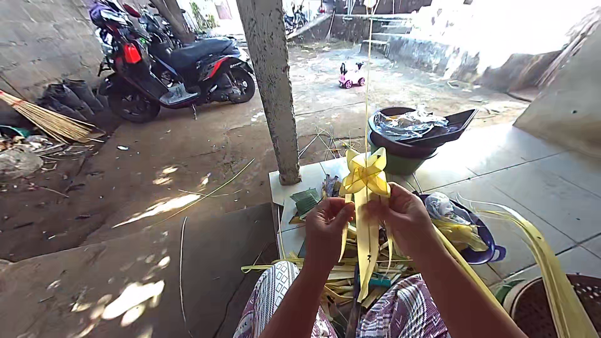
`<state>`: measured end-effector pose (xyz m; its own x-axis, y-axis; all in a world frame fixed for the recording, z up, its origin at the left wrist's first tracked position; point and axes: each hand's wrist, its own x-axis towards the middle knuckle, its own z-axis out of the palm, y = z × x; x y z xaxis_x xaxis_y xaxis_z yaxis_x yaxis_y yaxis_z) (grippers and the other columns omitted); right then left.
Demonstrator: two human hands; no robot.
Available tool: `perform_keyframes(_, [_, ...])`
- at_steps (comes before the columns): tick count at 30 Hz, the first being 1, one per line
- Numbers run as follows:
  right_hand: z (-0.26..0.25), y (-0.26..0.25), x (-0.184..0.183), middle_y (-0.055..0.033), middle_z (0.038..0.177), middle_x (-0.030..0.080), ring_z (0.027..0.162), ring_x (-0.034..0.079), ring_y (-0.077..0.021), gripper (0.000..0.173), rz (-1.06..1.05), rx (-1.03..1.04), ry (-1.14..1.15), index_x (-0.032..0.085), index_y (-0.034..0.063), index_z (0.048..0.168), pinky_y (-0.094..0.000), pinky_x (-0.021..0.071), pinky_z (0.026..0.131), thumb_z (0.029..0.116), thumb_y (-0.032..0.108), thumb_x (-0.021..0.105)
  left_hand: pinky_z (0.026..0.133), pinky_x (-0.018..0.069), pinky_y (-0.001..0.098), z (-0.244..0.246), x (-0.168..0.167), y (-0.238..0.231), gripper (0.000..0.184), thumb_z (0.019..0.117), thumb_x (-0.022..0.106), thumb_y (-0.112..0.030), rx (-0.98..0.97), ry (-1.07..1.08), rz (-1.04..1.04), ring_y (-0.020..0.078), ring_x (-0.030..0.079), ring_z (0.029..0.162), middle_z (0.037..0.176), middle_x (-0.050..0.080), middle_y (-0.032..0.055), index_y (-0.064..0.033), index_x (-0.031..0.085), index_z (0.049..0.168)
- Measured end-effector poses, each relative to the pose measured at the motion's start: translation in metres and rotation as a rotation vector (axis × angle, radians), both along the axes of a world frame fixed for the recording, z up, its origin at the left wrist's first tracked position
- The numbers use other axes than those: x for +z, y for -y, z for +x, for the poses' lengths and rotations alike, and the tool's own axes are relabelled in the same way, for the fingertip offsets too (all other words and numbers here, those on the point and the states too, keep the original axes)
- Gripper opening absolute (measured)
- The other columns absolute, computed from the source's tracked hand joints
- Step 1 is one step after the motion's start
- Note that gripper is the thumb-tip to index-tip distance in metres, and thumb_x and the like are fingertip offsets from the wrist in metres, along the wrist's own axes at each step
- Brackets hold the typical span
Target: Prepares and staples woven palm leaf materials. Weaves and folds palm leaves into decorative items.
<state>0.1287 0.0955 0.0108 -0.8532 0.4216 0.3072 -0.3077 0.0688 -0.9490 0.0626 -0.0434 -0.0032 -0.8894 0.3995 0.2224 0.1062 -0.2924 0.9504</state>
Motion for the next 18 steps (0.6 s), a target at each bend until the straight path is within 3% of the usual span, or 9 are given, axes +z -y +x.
perform_keyframes(5, [0.002,0.003,0.001,0.0004,0.084,0.072,0.077,0.071,-0.0068,0.015,-0.026,0.02,-0.026,0.062,0.0059,0.101,-0.0245,0.0613,0.075,0.0903,-0.005,0.063,0.073,0.0558,0.0217,0.001,-0.001,0.004,0.012,0.0971,0.058,0.0,-0.08,0.026,0.026,0.0035,0.065,0.073,0.076,0.066,-0.0041,-0.0056,0.062,0.087])
perform_keyframes(10, [0.004,0.003,0.001,-0.0005,0.086,0.073,0.079,0.072,-0.0074,0.018,-0.079,0.068,-0.004,0.061,0.0052,0.103,-0.0248,0.0618,0.077,0.0892,-0.007,0.062,0.075,0.0568,0.0213,-0.007,0.003,0.011,0.006,0.0959,0.061,-0.004,-0.169,0.009,-0.005,0.0037,0.066,0.076,0.084,0.067,-0.0019,-0.0019,0.066,0.1])
perform_keyframes(13, [0.006,0.005,0.0,-0.0001,0.087,0.074,0.079,0.072,-0.0071,0.021,-0.049,0.06,0.025,0.059,0.0051,0.105,-0.0241,0.0616,0.077,0.0889,-0.007,0.062,0.071,0.0565,0.0195,-0.006,0.003,0.007,0.006,0.0958,0.062,0.0,-0.114,-0.039,0.015,0.0017,0.065,0.072,0.08,0.068,-0.003,-0.0021,0.068,0.097])
perform_keyframes(14, [0.008,0.005,0.001,0.0004,0.088,0.074,0.08,0.072,-0.0061,0.023,0.029,0.024,0.042,0.057,0.005,0.108,-0.0233,0.0613,0.077,0.0884,-0.005,0.064,0.07,0.0565,0.0196,-0.006,0.002,0.005,0.006,0.0958,0.062,0.0,-0.103,-0.035,0.023,0.0018,0.065,0.07,0.078,0.068,-0.003,-0.0022,0.068,0.095])
perform_keyframes(16, [0.015,-0.003,0.0,-0.0001,0.101,0.071,0.092,0.07,-0.0051,0.038,0.378,-0.127,0.056,0.058,0.002,0.121,-0.0238,0.0591,0.082,0.0879,0.015,0.072,0.07,0.0566,0.0203,-0.005,0.0,0.004,0.007,0.0968,0.062,0.0,-0.113,-0.005,0.039,0.0028,0.065,0.069,0.077,0.068,-0.0025,-0.0017,0.068,0.094])
perform_keyframes(18, [0.021,-0.019,0.003,-0.0087,0.116,0.069,0.108,0.066,-0.0136,0.046,0.733,-0.264,-0.082,0.061,0.0008,0.126,-0.0348,0.0558,0.091,0.0936,0.032,0.069,0.07,0.0572,0.0206,-0.005,-0.001,0.006,0.007,0.0974,0.061,0.0,-0.137,0.025,0.042,0.0031,0.066,0.07,0.078,0.068,-0.0018,-0.0007,0.067,0.096])
